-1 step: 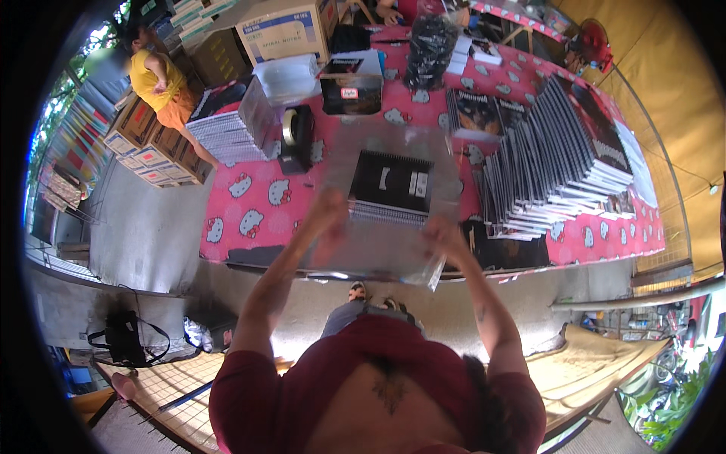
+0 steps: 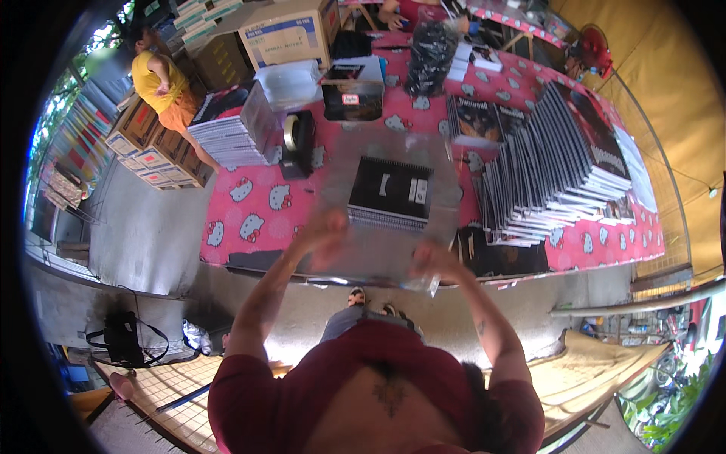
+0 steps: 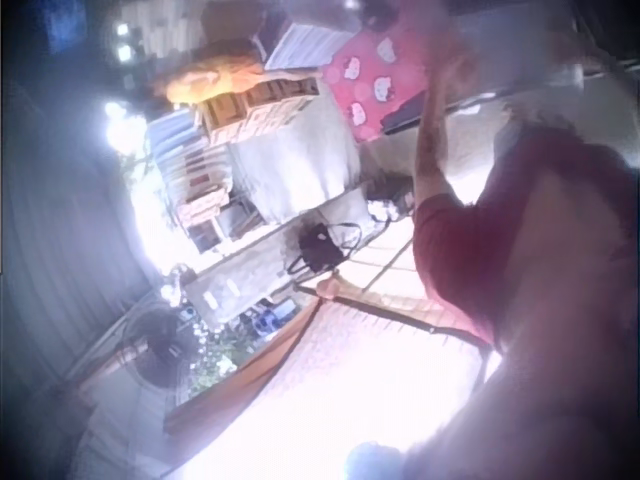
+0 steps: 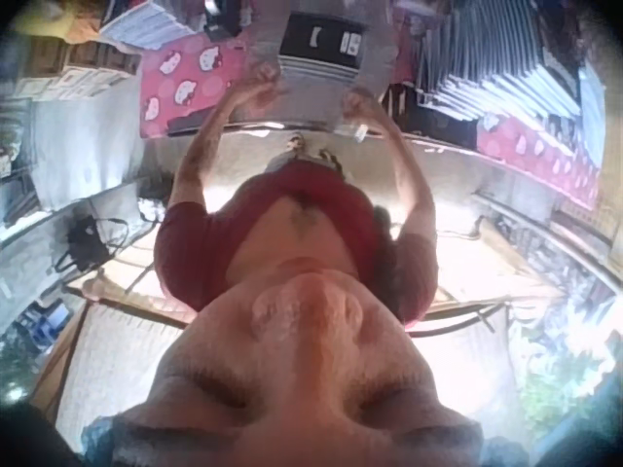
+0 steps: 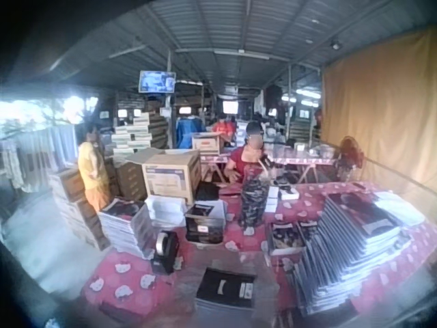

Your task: The person places spiral-bound notebooks into clear plastic sleeves one at a time, folds the top edges, and stacks the wrapped items on the table. The person repeats this process for multiple notebooks throughout the clip.

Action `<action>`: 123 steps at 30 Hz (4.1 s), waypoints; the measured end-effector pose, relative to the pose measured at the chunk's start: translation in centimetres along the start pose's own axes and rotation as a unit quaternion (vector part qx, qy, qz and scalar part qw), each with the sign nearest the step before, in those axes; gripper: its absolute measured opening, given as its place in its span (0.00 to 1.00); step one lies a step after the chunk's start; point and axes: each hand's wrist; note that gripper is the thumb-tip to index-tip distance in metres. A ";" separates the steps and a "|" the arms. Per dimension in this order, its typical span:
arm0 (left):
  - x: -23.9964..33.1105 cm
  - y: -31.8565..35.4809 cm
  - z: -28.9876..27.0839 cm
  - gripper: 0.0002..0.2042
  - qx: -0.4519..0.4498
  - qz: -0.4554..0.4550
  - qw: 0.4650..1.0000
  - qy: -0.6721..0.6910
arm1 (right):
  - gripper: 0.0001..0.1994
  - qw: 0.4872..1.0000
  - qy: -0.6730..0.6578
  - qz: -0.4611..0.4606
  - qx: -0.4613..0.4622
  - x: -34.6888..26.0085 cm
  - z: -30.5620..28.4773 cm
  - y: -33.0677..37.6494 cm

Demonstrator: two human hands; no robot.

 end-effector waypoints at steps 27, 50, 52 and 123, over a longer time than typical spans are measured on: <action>7.1 2.4 -1.4 0.09 0.079 0.199 0.924 -0.318 | 0.10 0.977 0.151 -0.052 0.144 -2.0 -6.0 1.7; 6.5 -15.0 -4.8 0.23 -0.025 0.009 0.977 -0.210 | 0.28 0.892 0.338 -0.084 0.288 -7.6 3.0 -5.4; 6.7 -17.0 -5.1 0.21 -0.033 0.071 0.955 -0.286 | 0.30 0.892 0.356 -0.041 0.275 -8.3 4.4 -6.8; 12.7 -9.0 8.9 0.15 -0.004 0.168 0.941 -0.295 | 0.13 0.955 -0.028 -0.056 0.289 0.2 -0.1 -11.2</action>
Point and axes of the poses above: each hand's wrist, its own y-axis away from the middle knuckle, its own z-axis out of the palm, x = y × z, and after that the axes turned 3 degrees about y, right-handed
